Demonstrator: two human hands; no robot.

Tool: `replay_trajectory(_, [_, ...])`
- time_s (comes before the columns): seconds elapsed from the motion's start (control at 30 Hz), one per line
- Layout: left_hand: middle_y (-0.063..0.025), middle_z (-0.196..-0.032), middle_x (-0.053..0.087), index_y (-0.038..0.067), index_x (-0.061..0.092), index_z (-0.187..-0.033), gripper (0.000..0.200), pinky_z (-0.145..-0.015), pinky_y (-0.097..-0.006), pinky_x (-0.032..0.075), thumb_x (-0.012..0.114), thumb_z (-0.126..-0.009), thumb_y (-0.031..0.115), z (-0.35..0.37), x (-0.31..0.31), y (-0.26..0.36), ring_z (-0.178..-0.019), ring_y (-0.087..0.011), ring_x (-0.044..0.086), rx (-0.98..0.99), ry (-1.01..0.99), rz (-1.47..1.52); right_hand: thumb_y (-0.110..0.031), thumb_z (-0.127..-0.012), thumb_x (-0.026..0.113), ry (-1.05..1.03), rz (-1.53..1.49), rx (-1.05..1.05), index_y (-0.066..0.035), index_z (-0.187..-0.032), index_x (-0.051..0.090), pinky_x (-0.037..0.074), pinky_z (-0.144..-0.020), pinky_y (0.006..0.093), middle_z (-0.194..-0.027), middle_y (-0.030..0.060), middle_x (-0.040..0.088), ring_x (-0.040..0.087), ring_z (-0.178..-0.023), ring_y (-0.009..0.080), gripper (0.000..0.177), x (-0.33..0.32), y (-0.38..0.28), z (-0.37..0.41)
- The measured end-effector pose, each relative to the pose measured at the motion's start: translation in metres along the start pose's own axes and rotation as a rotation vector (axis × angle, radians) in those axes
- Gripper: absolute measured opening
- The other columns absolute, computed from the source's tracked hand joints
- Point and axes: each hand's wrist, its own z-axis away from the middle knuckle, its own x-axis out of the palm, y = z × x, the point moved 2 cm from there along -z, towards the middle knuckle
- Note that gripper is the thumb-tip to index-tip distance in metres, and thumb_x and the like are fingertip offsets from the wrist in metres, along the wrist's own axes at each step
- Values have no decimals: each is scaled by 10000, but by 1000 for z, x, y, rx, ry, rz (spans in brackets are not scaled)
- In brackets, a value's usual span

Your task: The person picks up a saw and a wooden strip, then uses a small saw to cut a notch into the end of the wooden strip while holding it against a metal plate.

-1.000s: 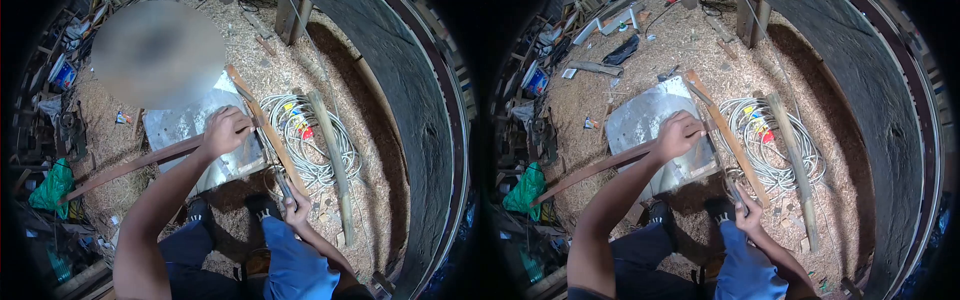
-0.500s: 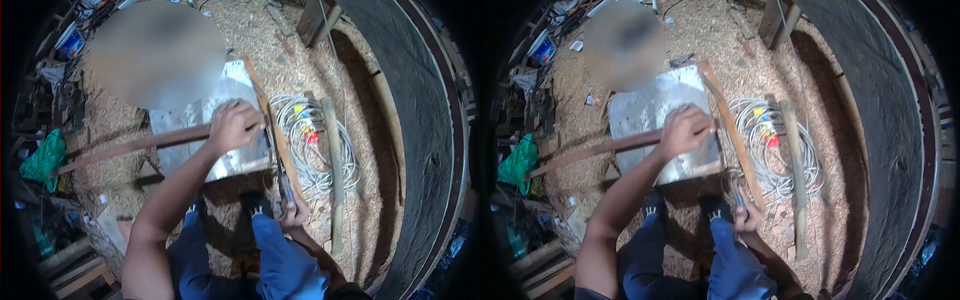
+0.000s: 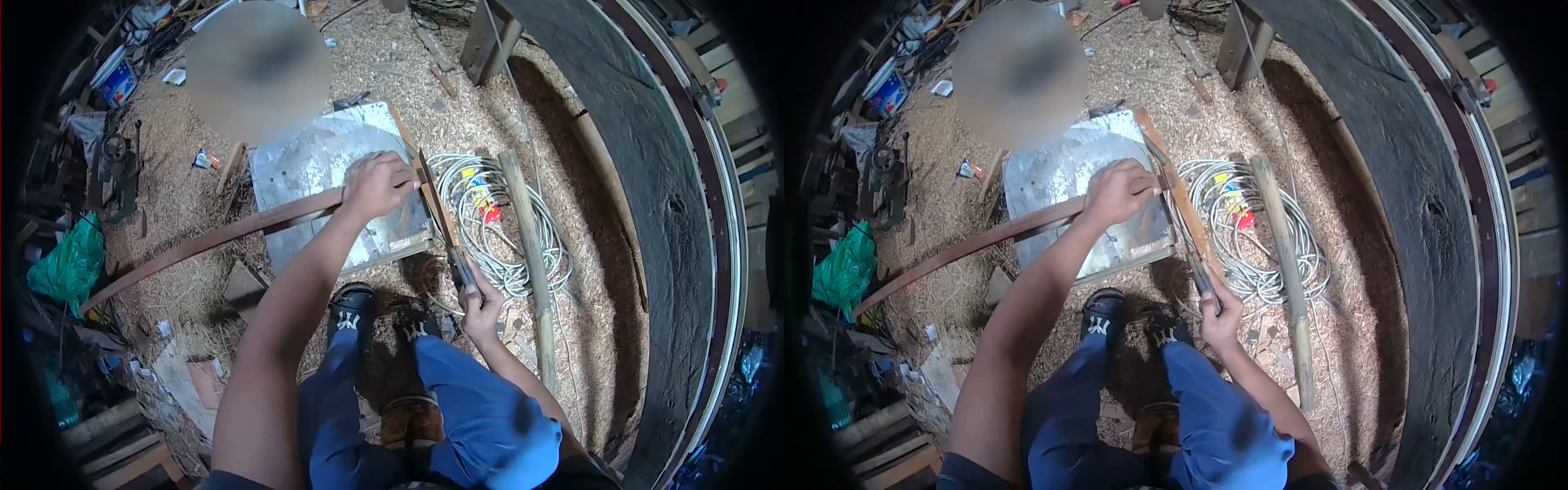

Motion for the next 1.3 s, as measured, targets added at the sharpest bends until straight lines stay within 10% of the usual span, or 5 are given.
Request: replay_trajectory(1.3, [28, -937, 744, 219, 838, -944, 138, -849, -415, 513, 821, -820, 277, -4, 10, 0, -922, -257, 663, 85, 81, 18, -214, -1045, 548, 2, 26, -101, 122, -1447, 551, 360, -528, 247, -712, 16, 574, 448, -578, 58, 524, 9, -12, -3])
